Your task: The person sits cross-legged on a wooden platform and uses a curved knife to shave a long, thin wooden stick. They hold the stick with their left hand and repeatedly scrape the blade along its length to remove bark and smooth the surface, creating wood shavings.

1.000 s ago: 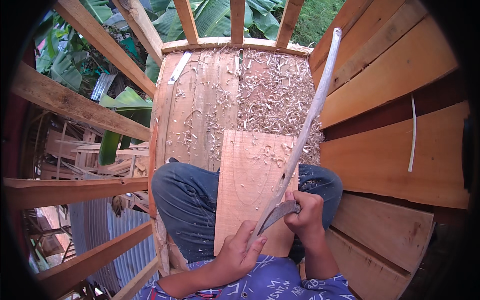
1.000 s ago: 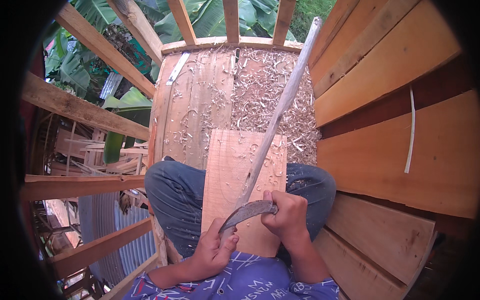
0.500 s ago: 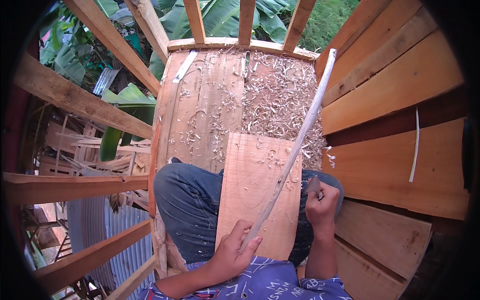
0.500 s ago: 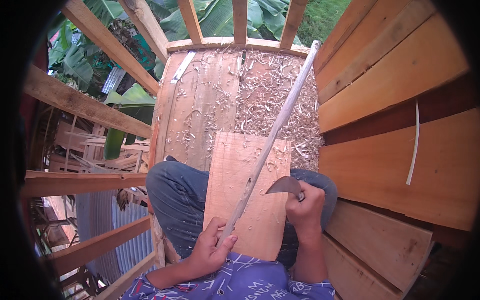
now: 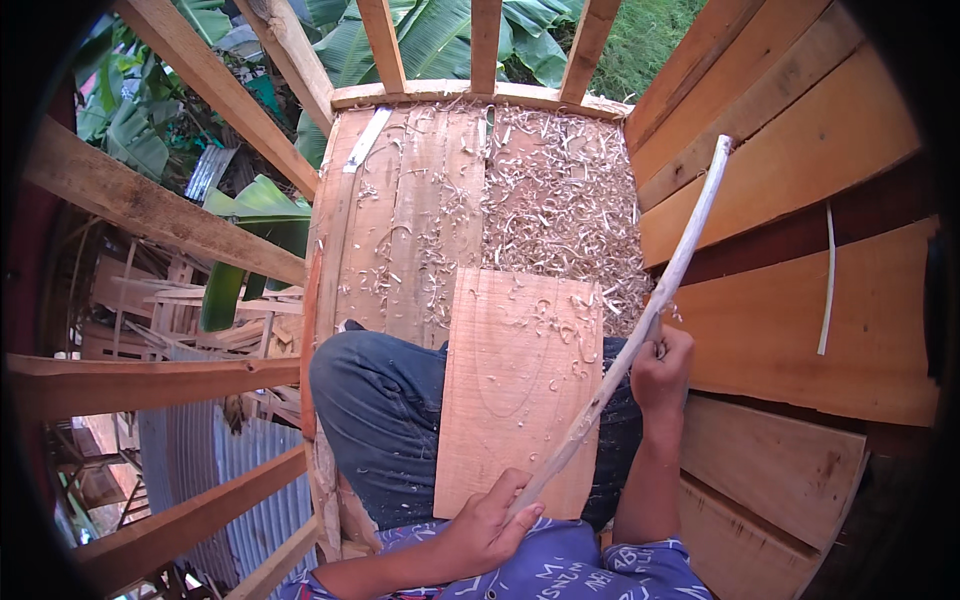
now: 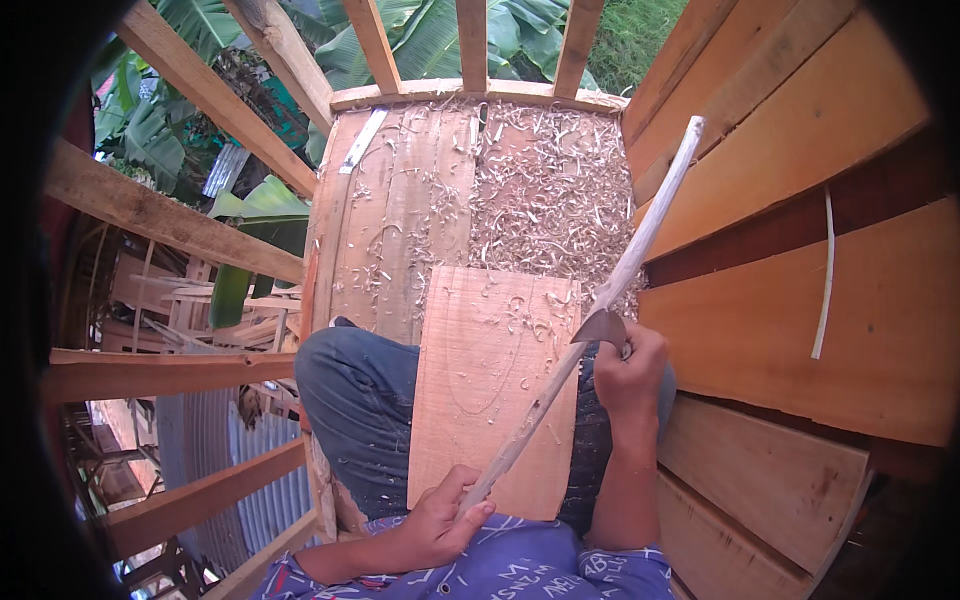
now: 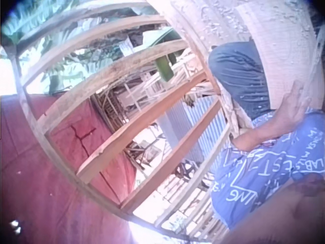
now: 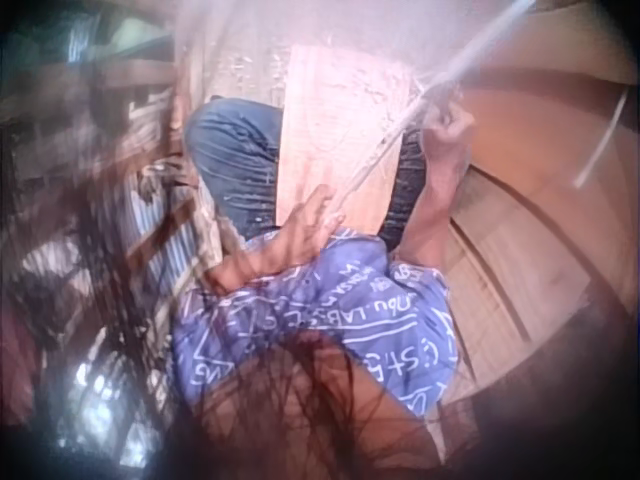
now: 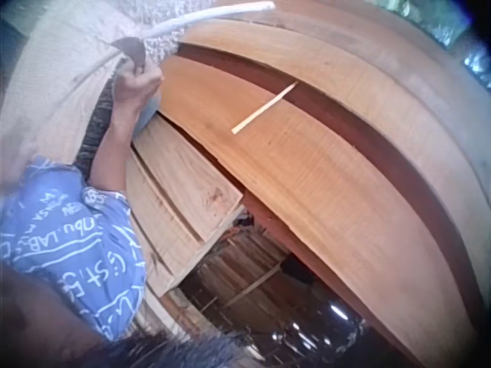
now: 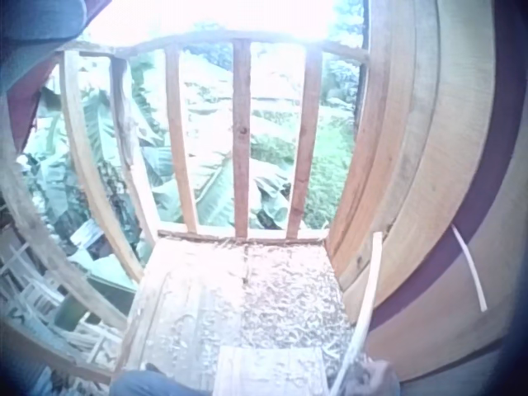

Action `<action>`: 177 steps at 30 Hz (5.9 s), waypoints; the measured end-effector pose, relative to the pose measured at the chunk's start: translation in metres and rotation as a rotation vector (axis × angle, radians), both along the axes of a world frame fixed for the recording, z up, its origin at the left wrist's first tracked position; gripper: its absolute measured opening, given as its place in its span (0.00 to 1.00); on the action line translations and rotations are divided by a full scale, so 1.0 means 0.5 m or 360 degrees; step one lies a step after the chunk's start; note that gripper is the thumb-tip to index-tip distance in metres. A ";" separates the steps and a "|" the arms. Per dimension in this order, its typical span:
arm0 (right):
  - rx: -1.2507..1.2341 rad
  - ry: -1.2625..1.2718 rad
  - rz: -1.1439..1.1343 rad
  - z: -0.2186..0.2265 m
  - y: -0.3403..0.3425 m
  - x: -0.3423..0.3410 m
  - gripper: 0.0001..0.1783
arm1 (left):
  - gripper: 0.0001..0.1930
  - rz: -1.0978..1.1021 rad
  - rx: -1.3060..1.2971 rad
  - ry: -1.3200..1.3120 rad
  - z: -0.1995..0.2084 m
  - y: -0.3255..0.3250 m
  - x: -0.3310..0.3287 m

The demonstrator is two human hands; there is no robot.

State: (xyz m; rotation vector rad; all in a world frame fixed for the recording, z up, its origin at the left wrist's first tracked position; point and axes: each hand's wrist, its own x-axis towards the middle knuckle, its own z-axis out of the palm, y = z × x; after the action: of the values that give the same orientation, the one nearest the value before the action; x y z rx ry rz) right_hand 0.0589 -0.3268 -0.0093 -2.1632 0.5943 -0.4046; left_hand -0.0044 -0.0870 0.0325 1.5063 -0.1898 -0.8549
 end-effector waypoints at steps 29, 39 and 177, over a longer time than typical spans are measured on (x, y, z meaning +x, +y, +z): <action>0.1089 -0.0058 0.0344 0.013 0.123 -0.075 0.14 | 0.12 -0.0206 -0.0543 0.1073 -0.028 0.029 0.060; -0.0336 0.0178 0.0631 0.014 0.115 -0.108 0.15 | 0.10 -0.0015 -0.0792 0.1092 -0.029 0.018 0.065; -0.0734 -0.0017 0.0426 -0.007 0.080 -0.068 0.17 | 0.10 0.0231 0.0143 -0.0232 -0.024 -0.015 0.014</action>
State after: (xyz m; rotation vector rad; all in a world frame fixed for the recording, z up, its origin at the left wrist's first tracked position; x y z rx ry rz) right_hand 0.0247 -0.2866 -0.0127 -2.6353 0.2077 -0.4370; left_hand 0.0028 -0.0943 0.0205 1.6466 -0.1487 -0.6456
